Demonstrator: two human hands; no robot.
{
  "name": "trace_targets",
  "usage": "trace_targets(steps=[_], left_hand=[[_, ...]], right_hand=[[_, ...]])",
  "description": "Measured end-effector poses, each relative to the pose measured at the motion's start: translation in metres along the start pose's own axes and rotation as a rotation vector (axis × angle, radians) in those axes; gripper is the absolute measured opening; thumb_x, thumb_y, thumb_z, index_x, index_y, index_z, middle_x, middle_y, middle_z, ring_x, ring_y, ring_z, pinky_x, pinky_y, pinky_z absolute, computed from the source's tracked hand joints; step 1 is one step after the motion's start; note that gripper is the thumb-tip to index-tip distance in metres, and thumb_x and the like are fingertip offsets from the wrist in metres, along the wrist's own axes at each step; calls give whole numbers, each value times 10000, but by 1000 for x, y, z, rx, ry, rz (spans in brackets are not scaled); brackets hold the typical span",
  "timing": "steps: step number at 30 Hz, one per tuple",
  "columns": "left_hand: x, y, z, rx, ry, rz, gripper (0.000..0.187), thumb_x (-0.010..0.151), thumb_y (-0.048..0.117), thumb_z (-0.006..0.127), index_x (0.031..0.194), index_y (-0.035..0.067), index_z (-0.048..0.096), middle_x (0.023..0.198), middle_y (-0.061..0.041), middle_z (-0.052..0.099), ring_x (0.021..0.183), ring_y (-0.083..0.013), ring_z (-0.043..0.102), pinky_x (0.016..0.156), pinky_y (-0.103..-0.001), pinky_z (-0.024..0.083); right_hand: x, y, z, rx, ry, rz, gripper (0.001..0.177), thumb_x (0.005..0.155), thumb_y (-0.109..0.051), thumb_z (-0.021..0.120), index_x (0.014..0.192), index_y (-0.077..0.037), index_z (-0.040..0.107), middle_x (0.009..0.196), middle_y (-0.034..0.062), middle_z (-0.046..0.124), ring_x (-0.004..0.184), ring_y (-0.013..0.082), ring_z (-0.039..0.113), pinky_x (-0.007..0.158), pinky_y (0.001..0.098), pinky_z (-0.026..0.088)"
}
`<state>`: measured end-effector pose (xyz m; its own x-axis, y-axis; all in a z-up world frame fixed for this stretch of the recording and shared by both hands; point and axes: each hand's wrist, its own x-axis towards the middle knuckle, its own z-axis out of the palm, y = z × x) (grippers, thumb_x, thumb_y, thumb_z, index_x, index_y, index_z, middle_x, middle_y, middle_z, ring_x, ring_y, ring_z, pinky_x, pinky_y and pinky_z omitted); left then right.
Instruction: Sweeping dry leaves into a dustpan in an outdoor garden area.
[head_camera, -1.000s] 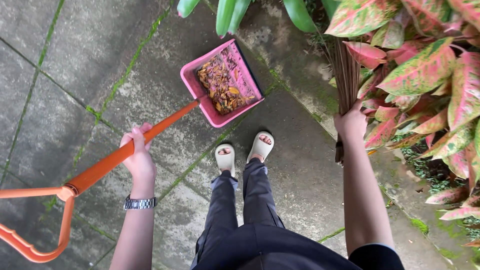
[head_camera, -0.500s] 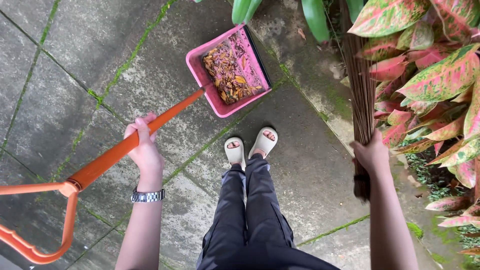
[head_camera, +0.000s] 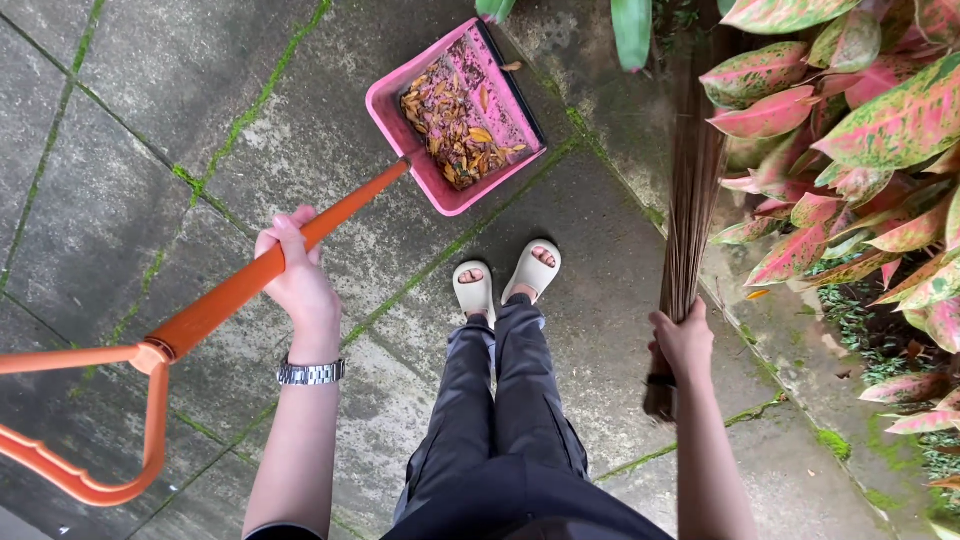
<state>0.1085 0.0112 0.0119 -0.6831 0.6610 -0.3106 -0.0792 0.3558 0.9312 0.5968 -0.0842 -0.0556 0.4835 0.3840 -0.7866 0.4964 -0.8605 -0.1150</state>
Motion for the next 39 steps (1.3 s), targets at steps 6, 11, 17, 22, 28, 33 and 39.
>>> trace_targets(steps=[6,11,17,22,28,33,39], left_hand=[[1,-10,10,26,27,28,293,1085,311,532,910,80,492,1181,-150,719,1093,-188,700,959,-366,613],[10,-27,10,-28,6,38,301,1091,304,549,911,70,492,1190,-165,718,1081,-175,679,963,-376,603],[18,-23,15,18,-6,43,289,1093,297,547,913,73,518,1174,-138,735,1011,-140,674,851,-314,570],[25,-24,13,70,-7,81,304,1107,286,559,901,63,540,1148,-136,759,939,-134,619,781,-289,511],[23,-11,-17,-45,-13,72,266,1095,283,562,929,75,568,1165,-112,740,1019,-101,677,855,-273,571],[31,-13,-63,84,28,62,273,1108,290,550,932,82,562,1138,-107,760,857,-74,626,697,-227,480],[47,-44,-95,87,62,59,294,1115,287,573,913,76,539,1125,-129,765,808,-69,576,663,-223,440]], right_hand=[[13,-9,93,367,-175,62,499,854,-107,688,1303,-14,490,803,162,690,571,226,684,497,370,604],[-53,-27,69,184,-235,0,598,839,-141,713,1373,-53,457,814,190,715,579,269,708,505,408,594],[-38,-45,59,95,-79,-102,648,838,-180,714,1424,-84,456,887,209,741,603,265,728,557,399,607],[-19,-44,83,28,-202,-30,606,856,-176,700,1399,-45,467,883,212,755,619,226,730,574,373,628],[-69,-60,67,-39,-381,-158,728,816,-156,705,1483,-98,419,892,219,749,599,306,737,558,421,618],[-17,-82,102,-437,-164,-484,917,829,-241,737,1570,-35,239,959,323,730,804,440,749,743,493,628],[48,-104,159,-569,-35,-414,724,820,-307,757,1388,-15,416,1016,314,704,949,499,703,826,552,600]])
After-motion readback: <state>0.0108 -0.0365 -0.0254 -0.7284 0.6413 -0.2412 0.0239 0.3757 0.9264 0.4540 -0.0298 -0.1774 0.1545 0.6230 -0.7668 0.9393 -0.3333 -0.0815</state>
